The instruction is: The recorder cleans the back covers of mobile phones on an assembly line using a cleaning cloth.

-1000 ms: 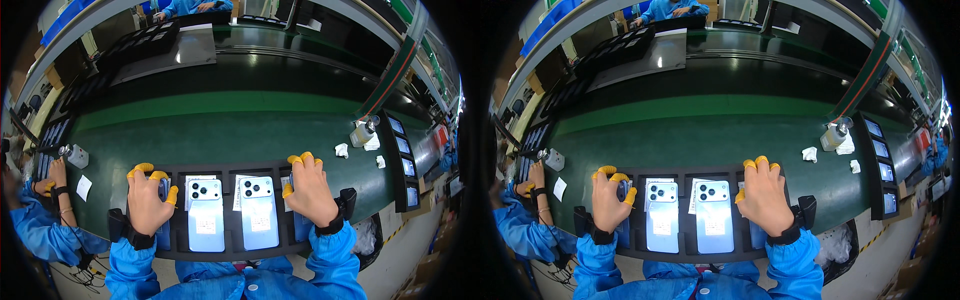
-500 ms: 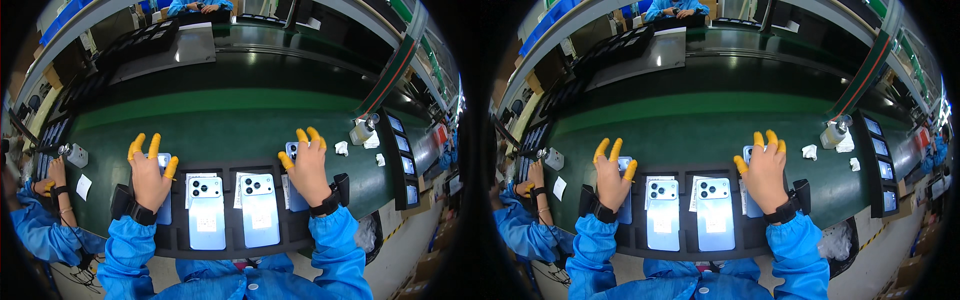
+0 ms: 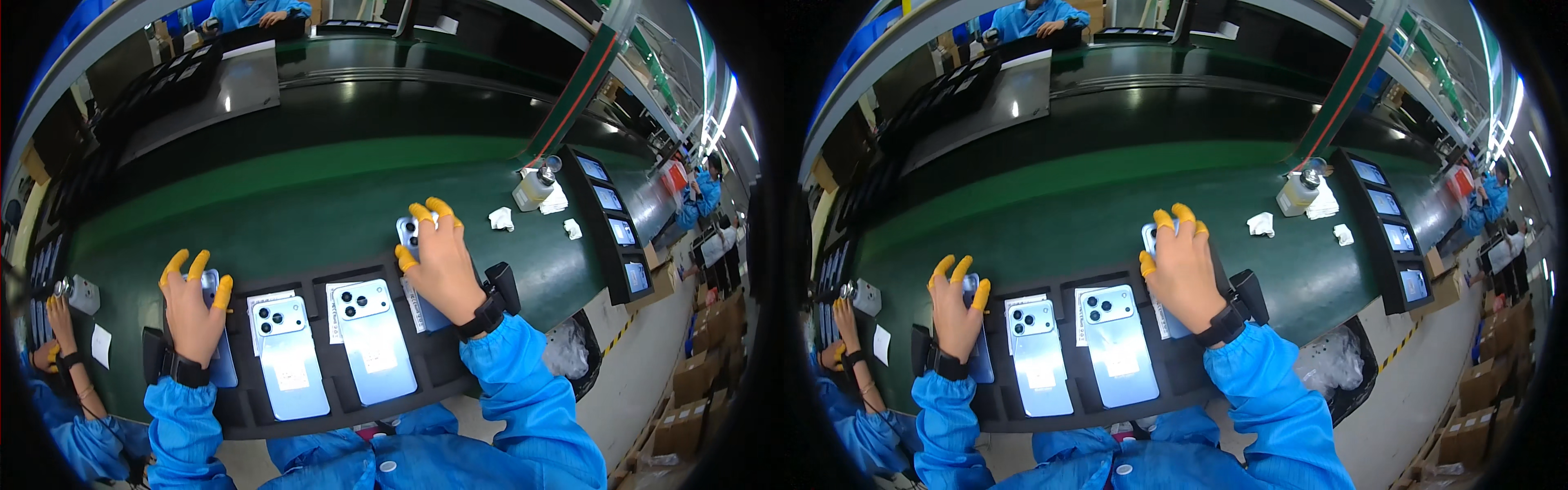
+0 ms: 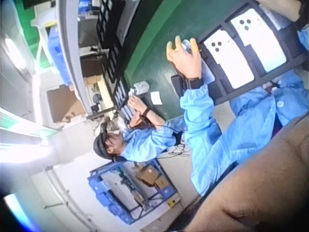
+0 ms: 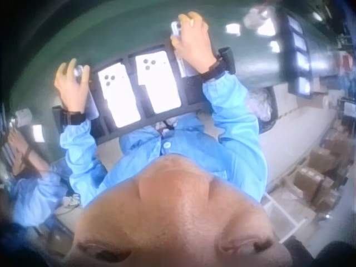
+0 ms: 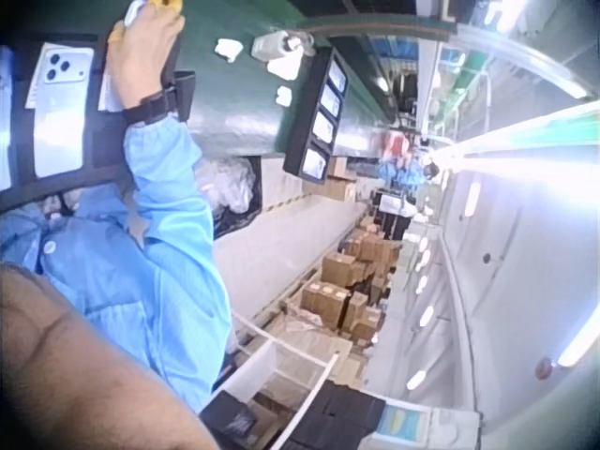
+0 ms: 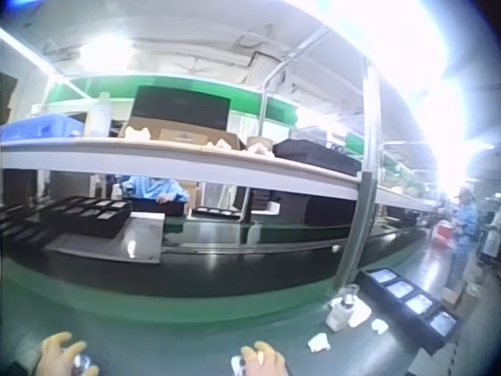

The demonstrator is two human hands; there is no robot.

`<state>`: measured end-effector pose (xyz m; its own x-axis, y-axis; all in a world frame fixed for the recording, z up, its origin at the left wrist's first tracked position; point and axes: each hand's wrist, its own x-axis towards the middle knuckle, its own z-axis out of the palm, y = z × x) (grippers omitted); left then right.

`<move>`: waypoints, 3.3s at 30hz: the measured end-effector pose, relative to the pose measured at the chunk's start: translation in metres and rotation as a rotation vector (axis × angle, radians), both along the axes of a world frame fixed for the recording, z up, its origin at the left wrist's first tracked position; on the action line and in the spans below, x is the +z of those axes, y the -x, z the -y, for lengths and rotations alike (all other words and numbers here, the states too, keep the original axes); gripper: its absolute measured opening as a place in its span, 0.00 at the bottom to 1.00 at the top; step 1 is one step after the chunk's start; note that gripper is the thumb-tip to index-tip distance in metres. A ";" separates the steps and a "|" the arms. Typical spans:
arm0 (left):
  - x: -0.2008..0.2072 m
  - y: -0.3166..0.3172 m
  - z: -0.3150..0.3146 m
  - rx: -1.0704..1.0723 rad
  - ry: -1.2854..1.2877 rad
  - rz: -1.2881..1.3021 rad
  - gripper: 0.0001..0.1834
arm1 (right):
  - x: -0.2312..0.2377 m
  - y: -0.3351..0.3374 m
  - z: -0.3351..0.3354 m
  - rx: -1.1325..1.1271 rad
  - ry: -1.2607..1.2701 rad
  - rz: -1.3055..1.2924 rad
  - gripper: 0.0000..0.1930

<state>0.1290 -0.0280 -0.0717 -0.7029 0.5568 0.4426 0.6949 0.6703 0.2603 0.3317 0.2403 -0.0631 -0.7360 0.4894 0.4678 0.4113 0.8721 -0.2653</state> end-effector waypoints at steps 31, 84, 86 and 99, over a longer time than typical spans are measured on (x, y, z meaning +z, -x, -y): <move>0.013 -0.066 -0.058 -0.336 0.059 -0.122 0.11 | 0.024 0.039 0.074 0.339 -0.107 0.296 0.11; -0.007 -0.037 -0.064 -0.307 0.082 0.090 0.27 | -0.021 0.052 0.054 0.291 0.037 -0.001 0.29; -0.007 -0.036 -0.062 -0.302 0.079 0.068 0.28 | -0.022 0.053 0.056 0.293 0.041 0.008 0.29; -0.006 -0.035 -0.062 -0.311 0.085 0.066 0.28 | -0.021 0.054 0.056 0.288 0.042 0.010 0.29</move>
